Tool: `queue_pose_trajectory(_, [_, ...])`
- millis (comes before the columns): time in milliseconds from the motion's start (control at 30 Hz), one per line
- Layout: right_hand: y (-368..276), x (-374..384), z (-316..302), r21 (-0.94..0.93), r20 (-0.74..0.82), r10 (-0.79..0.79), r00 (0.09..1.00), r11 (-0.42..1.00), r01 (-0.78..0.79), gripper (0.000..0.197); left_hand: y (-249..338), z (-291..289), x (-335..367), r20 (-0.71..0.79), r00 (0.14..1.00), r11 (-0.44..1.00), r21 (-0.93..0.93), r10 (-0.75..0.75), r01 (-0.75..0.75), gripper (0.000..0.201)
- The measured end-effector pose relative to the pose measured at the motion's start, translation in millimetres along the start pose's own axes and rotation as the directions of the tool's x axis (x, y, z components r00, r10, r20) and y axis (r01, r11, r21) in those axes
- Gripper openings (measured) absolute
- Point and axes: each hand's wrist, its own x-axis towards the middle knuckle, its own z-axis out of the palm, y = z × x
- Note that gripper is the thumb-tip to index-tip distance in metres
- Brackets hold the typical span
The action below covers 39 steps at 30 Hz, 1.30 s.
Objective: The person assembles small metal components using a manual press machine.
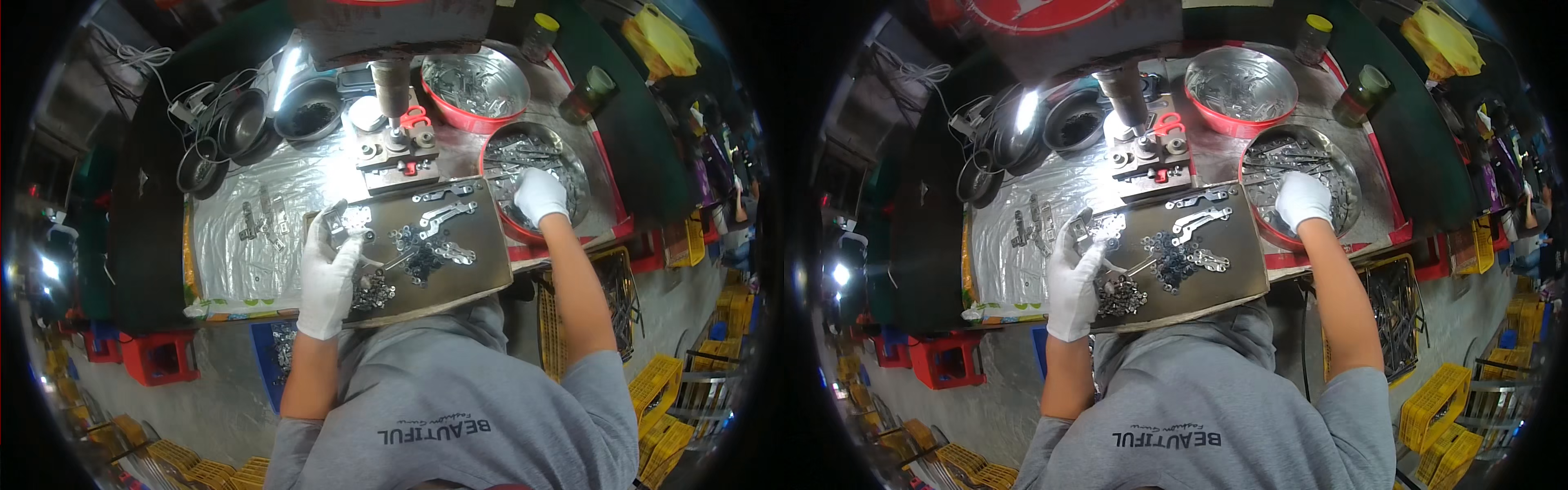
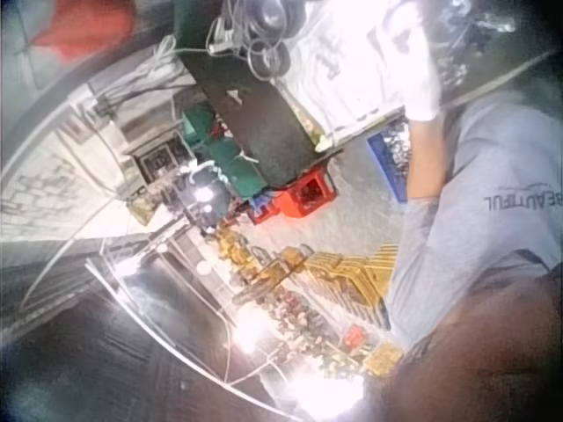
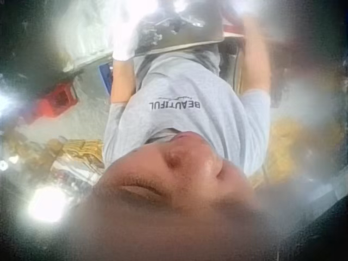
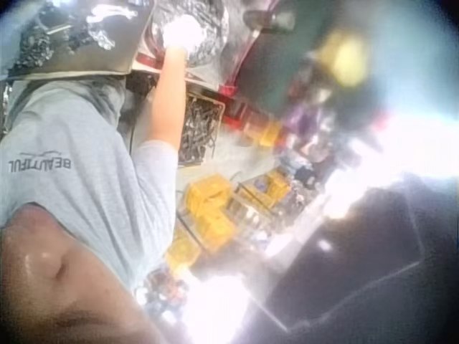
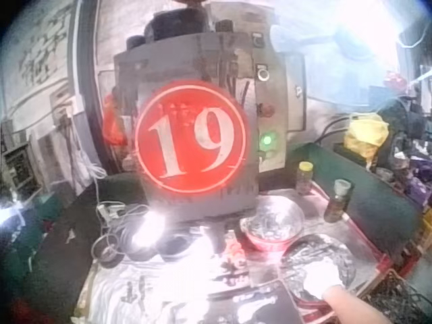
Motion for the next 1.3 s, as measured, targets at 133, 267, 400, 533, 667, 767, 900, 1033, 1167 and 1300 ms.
queue_pose_trajectory(133, [5, -9, -7, -0.067, 0.022, -0.029, 0.999, 0.997, 0.030, 0.025, 2, 3, 0, 0.007, 1.000, 1.000, -0.010, 0.012, -0.012, 0.052])
queue_pose_trajectory(267, [10, -6, 1, -0.010, -0.051, -0.093, 0.994, 0.996, 0.092, 0.023, 4, 12, 2, -0.007, 1.000, 1.000, -0.012, 0.014, -0.014, 0.051])
queue_pose_trajectory(400, [10, -7, 5, -0.053, -0.092, -0.206, 0.974, 0.978, 0.202, 0.027, 1, 5, 3, 0.001, 0.998, 0.998, -0.012, 0.061, -0.061, 0.051])
queue_pose_trajectory(533, [23, -15, -2, 0.293, -0.157, -0.281, 0.947, 0.902, 0.316, 0.027, 8, 3, 3, -0.012, 1.000, 1.000, -0.017, 0.018, -0.018, 0.051])
queue_pose_trajectory(667, [2, -31, -29, 0.765, -0.136, -0.283, 0.949, 0.579, 0.282, 0.025, 1, 7, 12, 0.033, 0.997, 0.998, 0.001, 0.064, -0.064, 0.051])
queue_pose_trajectory(767, [-49, -69, -59, 0.879, -0.187, -0.298, 0.936, 0.375, 0.295, 0.021, -1, 13, 15, 0.060, 0.997, 0.996, -0.087, 0.039, -0.034, 0.053])
queue_pose_trajectory(900, [-100, -106, -78, 0.887, -0.160, -0.439, 0.884, 0.329, 0.324, 0.015, 0, 13, 18, 0.067, 0.997, 0.996, -0.085, 0.040, -0.034, 0.052])
queue_pose_trajectory(1033, [-128, -117, -73, 0.572, -0.358, -0.603, 0.713, 0.461, 0.678, 0.011, -2, 16, 22, 0.078, 0.988, 0.983, -0.137, 0.132, -0.120, 0.051])
queue_pose_trajectory(1167, [-138, -120, -55, 0.745, -0.263, -0.586, 0.766, 0.381, 0.547, 0.015, -5, 12, 25, 0.070, 0.986, 0.981, -0.130, 0.152, -0.142, 0.050])
queue_pose_trajectory(1300, [-144, -121, -46, 0.636, -0.364, -0.540, 0.759, 0.451, 0.626, 0.016, 3, 11, 22, 0.054, 0.993, 0.986, -0.130, 0.109, -0.101, 0.049])
